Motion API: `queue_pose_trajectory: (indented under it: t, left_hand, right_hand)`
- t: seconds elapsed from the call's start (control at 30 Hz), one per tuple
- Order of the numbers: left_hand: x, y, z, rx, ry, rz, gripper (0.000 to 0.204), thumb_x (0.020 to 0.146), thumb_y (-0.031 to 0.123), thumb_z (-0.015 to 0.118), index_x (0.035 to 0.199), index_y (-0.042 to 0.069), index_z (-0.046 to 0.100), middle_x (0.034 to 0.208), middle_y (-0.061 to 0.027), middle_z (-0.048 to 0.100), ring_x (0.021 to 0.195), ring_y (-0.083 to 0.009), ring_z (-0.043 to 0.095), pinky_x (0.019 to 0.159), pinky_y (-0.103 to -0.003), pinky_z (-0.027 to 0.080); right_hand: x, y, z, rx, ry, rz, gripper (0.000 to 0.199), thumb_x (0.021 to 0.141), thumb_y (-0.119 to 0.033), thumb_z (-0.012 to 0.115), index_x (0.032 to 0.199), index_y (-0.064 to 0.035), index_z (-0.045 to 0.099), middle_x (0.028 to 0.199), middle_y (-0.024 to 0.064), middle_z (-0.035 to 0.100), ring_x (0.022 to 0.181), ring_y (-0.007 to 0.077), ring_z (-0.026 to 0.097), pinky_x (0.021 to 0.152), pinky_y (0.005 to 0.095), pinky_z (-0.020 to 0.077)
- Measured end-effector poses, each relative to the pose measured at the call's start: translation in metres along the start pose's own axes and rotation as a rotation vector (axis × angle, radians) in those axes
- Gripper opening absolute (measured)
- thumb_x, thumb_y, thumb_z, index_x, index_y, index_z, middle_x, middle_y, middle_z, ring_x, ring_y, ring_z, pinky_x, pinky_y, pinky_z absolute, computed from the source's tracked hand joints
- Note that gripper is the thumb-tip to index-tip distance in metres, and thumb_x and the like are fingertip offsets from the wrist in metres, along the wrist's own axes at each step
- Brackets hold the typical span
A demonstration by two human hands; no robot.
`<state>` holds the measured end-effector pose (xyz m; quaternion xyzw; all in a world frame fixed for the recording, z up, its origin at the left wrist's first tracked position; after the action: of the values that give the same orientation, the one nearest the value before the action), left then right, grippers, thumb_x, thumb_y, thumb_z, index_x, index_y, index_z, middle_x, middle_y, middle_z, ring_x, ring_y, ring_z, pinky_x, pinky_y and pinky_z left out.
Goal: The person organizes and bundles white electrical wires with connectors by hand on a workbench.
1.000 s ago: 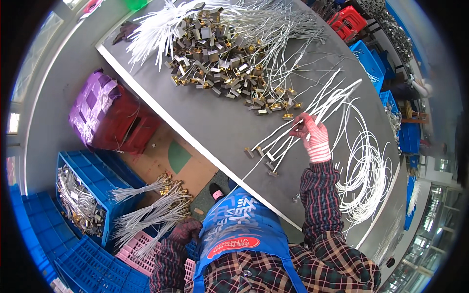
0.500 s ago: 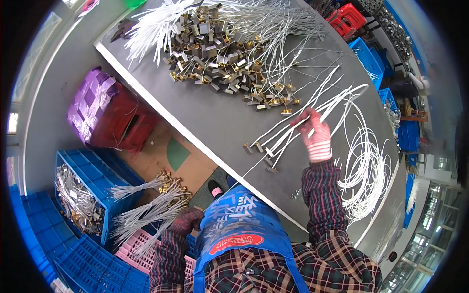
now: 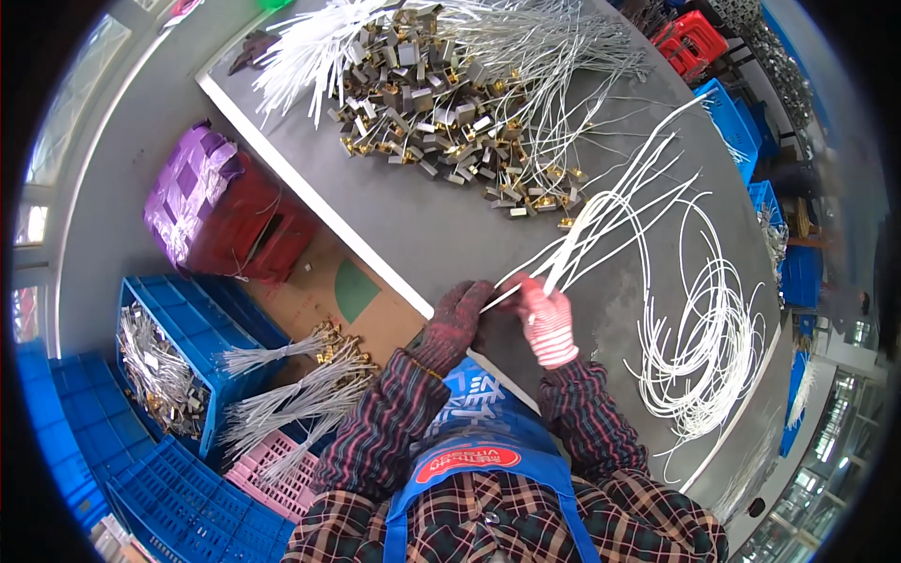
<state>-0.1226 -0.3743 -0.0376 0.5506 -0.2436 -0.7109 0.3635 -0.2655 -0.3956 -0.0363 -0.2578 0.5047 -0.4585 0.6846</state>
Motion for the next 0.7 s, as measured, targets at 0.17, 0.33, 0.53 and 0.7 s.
queue_pose_trajectory:
  t: [0.17, 0.33, 0.53, 0.7]
  left_hand:
    - [0.038, 0.007, -0.004, 0.092, 0.182, -0.008, 0.034, 0.087, 0.035, 0.054, 0.102, 0.004, 0.057, 0.068, -0.0043, 0.053, 0.049, -0.0129, 0.05, 0.045, -0.028, 0.044]
    - [0.047, 0.048, 0.027, 1.13, 0.188, 0.519, 0.027, 0.086, 0.03, 0.055, 0.103, 0.011, 0.062, 0.096, -0.0148, 0.059, 0.087, -0.0309, 0.057, 0.076, -0.043, 0.046]
    - [0.052, 0.053, 0.071, 1.382, -0.109, 0.421, 0.04, 0.083, 0.042, 0.054, 0.108, 0.011, 0.06, 0.101, -0.0148, 0.056, 0.099, -0.0355, 0.052, 0.086, -0.049, 0.04]
    - [0.086, 0.118, 0.033, 1.003, 0.406, 0.51, 0.046, 0.08, 0.034, 0.062, 0.12, 0.012, 0.053, 0.114, -0.0203, 0.053, 0.105, -0.0387, 0.051, 0.092, -0.047, 0.039]
  right_hand:
    - [0.001, -0.079, -0.085, 0.122, 0.398, -0.162, 0.032, 0.087, -0.035, 0.062, 0.099, -0.006, 0.059, 0.055, -0.0066, 0.032, 0.043, 0.0056, 0.031, 0.039, 0.0223, 0.0229]
    - [-0.009, -0.15, -0.101, 0.37, 0.238, -0.307, 0.026, 0.089, -0.035, 0.059, 0.097, -0.0106, 0.056, 0.056, -0.0068, 0.026, 0.047, 0.0044, 0.026, 0.045, 0.0212, 0.0342]
    - [0.007, -0.109, -0.033, -0.04, -0.363, -0.007, 0.036, 0.088, -0.033, 0.057, 0.101, 0.0004, 0.057, 0.074, 0.0117, 0.056, 0.074, 0.0271, 0.059, 0.078, 0.0437, 0.0499]
    - [0.026, -0.064, -0.025, -0.327, -0.386, 0.299, 0.04, 0.092, -0.035, 0.05, 0.098, 0.004, 0.056, 0.077, 0.0168, 0.063, 0.067, 0.0264, 0.064, 0.06, 0.0322, 0.0523]
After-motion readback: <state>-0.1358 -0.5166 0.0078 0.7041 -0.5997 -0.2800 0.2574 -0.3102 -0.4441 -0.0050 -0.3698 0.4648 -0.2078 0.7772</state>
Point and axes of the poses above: each hand's wrist, its own x-axis towards the middle knuckle, its own z-axis out of the palm, y = z × x, the point moved 9 cm from there along x, towards the middle knuckle
